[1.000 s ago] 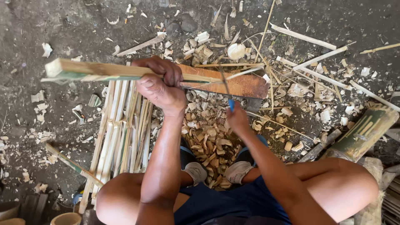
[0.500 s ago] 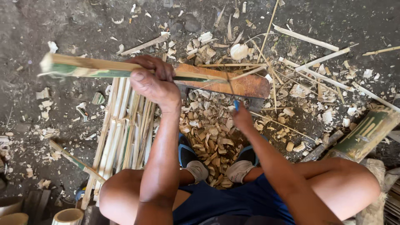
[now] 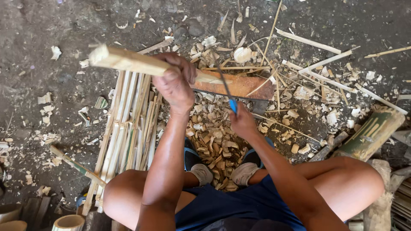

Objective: The person sits on the floor and uses a knife to shave the surface of bamboo sticks. They repeatedly hold each stick against a wooden block and scrape it to remove the outer layer, then place the finished sticks into a pile.

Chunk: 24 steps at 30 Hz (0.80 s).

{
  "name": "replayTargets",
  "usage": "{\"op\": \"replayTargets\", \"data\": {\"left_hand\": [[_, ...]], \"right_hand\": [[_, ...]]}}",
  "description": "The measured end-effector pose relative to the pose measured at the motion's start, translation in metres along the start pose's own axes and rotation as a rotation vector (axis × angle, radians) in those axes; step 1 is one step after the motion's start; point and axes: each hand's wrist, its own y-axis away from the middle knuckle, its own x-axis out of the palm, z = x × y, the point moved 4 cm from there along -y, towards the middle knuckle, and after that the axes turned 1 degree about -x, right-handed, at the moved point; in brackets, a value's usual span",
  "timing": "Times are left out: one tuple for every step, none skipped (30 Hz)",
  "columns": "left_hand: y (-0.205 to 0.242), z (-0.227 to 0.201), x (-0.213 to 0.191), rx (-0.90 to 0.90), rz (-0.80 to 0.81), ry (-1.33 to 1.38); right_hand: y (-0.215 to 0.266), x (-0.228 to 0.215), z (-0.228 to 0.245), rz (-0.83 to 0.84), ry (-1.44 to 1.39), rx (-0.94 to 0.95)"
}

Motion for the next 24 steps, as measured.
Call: {"op": "replayTargets", "data": {"left_hand": [[0.002,0.001,0.002,0.011,-0.014,0.055],[0.004,0.002,0.003,-0.008,-0.019,0.041],[0.007,0.002,0.005,-0.027,-0.023,0.028],[0.009,0.001,0.006,-0.044,-0.028,0.012],[0.01,0.0,0.007,-0.043,-0.023,0.011],[0.011,-0.002,0.008,-0.042,-0.021,0.01],[0.011,-0.004,0.008,-0.04,-0.02,0.009],[0.011,-0.006,0.009,-0.046,-0.037,0.009],[0.012,-0.009,0.01,-0.051,-0.054,0.009],[0.011,-0.009,0.011,-0.064,-0.064,0.011],[0.01,-0.01,0.012,-0.049,-0.077,-0.002],[0.008,-0.008,0.014,-0.035,-0.089,-0.01],[0.006,-0.005,0.016,-0.022,-0.101,-0.018],[0.007,-0.003,0.017,-0.023,-0.098,-0.043],[0.008,0.001,0.018,-0.024,-0.094,-0.068],[0.007,0.002,0.017,-0.017,-0.085,-0.097],[0.005,0.004,0.016,-0.008,-0.088,-0.075],[0.002,0.009,0.013,0.004,-0.095,-0.055],[-0.001,0.011,0.009,0.015,-0.102,-0.035],[-0.008,0.015,0.008,0.043,-0.107,-0.04],[-0.013,0.018,0.006,0.071,-0.112,-0.044],[-0.01,0.019,0.003,0.088,-0.132,-0.053],[-0.006,0.021,0.001,0.073,-0.152,-0.095],[-0.008,0.027,-0.001,0.059,-0.164,-0.131]], "right_hand": [[0.002,-0.008,0.022,-0.018,0.016,-0.111],[0.004,-0.013,0.041,-0.037,0.015,-0.186],[0.003,-0.019,0.057,-0.055,0.016,-0.261],[0.002,-0.021,0.071,-0.071,0.015,-0.339],[0.0,-0.024,0.079,-0.113,0.021,-0.319],[-0.002,-0.026,0.085,-0.152,0.029,-0.299],[-0.001,-0.025,0.088,-0.191,0.037,-0.278],[-0.002,-0.022,0.087,-0.134,0.075,-0.208],[-0.002,-0.017,0.083,-0.078,0.113,-0.137],[-0.001,-0.012,0.076,-0.026,0.144,-0.059],[-0.002,-0.009,0.073,-0.045,0.124,-0.137],[-0.004,-0.008,0.067,-0.068,0.106,-0.213],[-0.008,-0.007,0.057,-0.092,0.089,-0.29],[-0.01,-0.007,0.046,-0.173,0.086,-0.387],[-0.013,-0.009,0.032,-0.253,0.082,-0.484],[-0.016,-0.006,0.02,-0.334,0.073,-0.591],[-0.028,-0.004,-0.003,-0.292,0.083,-0.398],[-0.039,0.003,-0.026,-0.195,0.092,-0.124],[-0.049,0.005,-0.046,-0.122,0.11,0.085],[-0.059,0.006,-0.052,-0.102,0.177,0.132],[-0.07,0.004,-0.054,-0.096,0.204,0.125],[-0.068,0.003,-0.057,-0.075,0.208,0.122],[-0.066,0.002,-0.056,-0.053,0.193,0.116],[-0.067,-0.002,-0.049,-0.047,0.139,0.114]]}}
